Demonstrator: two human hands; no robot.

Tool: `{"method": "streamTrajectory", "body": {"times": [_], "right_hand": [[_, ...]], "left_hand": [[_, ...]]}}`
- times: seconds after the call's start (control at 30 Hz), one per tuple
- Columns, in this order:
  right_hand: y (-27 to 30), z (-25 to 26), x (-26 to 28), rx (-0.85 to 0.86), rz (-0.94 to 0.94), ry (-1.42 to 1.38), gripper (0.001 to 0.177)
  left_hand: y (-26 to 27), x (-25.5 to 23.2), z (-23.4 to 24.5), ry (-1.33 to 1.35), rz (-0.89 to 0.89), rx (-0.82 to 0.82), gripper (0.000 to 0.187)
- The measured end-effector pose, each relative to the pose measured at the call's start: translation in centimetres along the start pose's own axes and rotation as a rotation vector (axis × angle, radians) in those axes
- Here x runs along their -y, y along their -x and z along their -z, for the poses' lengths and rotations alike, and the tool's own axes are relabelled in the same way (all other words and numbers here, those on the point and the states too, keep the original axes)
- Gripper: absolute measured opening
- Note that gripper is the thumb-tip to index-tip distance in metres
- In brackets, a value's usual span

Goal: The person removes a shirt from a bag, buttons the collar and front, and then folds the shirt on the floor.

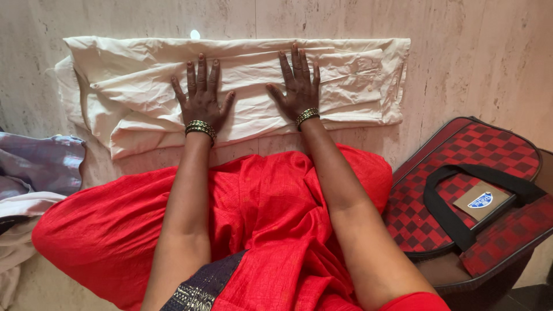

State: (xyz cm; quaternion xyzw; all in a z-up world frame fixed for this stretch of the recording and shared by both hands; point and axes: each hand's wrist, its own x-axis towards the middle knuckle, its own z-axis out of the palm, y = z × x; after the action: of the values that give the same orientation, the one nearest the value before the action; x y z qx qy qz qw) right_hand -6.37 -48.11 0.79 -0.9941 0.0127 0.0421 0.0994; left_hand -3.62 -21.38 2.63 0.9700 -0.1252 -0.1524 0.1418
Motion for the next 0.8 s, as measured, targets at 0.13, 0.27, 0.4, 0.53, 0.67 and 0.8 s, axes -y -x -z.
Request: {"method": "streamTrajectory", "body": {"times": [0.13,0.27,0.4,0.53,0.67,0.8], "right_hand": [[0.2,-0.2,0.0,0.013,-0.01,0.023,0.087],[0.2,-0.2,0.0,-0.01,-0.008,-0.002,0.086],[0.3,-0.3,0.0,-0.051,0.009,0.008,0.085],[0.1,-0.4,0.1,-0.036,-0.003,0.002,0.085],[0.2,-0.4,0.0,-0.042,0.001,0.016,0.084],[0.2,0.0,0.2,-0.021,-0.021,0.014,0.084]], "left_hand": [[-0.3,4.4,1.3,0.004,0.051,0.039,0.079],[1.8,9.4,4.4,0.07,0.148,-0.053,0.08],[2.4,10.3,5.5,0.032,0.274,-0.074,0.079],[1.6,10.2,3.2,-0.003,0.438,-0.128,0.074],[-0.3,6.5,-0.5,-0.065,0.184,-0.304,0.071],[-0.3,-0.1,-1.8,0.019,-0.136,-0.017,0.074]]}}
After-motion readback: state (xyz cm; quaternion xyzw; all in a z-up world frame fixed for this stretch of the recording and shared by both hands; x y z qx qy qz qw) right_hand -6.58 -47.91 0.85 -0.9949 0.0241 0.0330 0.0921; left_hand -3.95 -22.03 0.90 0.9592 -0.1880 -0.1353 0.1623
